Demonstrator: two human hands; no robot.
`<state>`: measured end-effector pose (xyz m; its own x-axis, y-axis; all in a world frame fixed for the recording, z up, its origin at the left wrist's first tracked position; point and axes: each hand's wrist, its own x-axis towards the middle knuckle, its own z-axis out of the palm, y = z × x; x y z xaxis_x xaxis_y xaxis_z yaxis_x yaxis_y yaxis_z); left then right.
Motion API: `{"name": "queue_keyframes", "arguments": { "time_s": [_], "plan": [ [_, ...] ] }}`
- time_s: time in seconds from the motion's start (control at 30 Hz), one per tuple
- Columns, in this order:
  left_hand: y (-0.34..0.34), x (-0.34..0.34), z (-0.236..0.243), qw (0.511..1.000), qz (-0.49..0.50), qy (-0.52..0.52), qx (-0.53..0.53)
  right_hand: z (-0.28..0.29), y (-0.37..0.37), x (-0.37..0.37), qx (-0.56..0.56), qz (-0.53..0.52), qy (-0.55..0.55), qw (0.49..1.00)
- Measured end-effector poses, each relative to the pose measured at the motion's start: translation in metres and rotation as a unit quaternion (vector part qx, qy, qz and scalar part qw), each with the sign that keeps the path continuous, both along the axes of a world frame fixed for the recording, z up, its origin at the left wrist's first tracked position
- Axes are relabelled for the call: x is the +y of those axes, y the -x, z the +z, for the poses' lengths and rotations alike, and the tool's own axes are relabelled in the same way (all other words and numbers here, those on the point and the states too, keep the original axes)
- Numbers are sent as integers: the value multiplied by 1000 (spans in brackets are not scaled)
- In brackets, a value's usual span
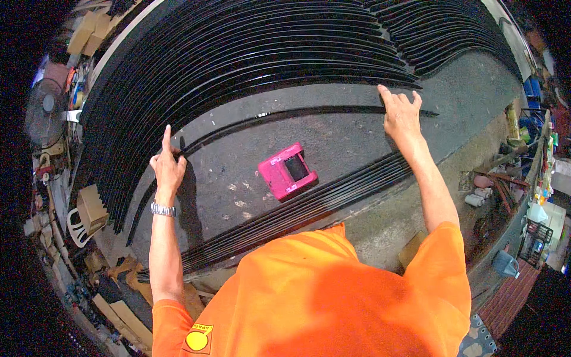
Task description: Edge finishing and arranging black leather strips on a workshop table.
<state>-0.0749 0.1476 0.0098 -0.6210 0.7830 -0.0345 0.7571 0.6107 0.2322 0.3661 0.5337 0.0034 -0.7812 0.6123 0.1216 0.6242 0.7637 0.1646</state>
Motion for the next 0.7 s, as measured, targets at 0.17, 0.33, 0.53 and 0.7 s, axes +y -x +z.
{"name": "queue_keyframes", "arguments": {
  "time_s": [0.17, 0.33, 0.53, 0.7],
  "plan": [
    [19, 11, 5, 999, 25, -4, 21, -3, 25, 1, 14, -5, 0, 1000],
    [32, 14, 2, 998, 19, -1, 55, -9, 41, 2, 67, 12, -23, 997],
    [29, 5, -14, 993, 19, -1, 115, -12, 44, 0, 106, 19, -21, 994],
    [20, 9, -18, 992, 24, -13, 122, -6, 26, 6, 83, -29, -33, 996]
  ]
}}
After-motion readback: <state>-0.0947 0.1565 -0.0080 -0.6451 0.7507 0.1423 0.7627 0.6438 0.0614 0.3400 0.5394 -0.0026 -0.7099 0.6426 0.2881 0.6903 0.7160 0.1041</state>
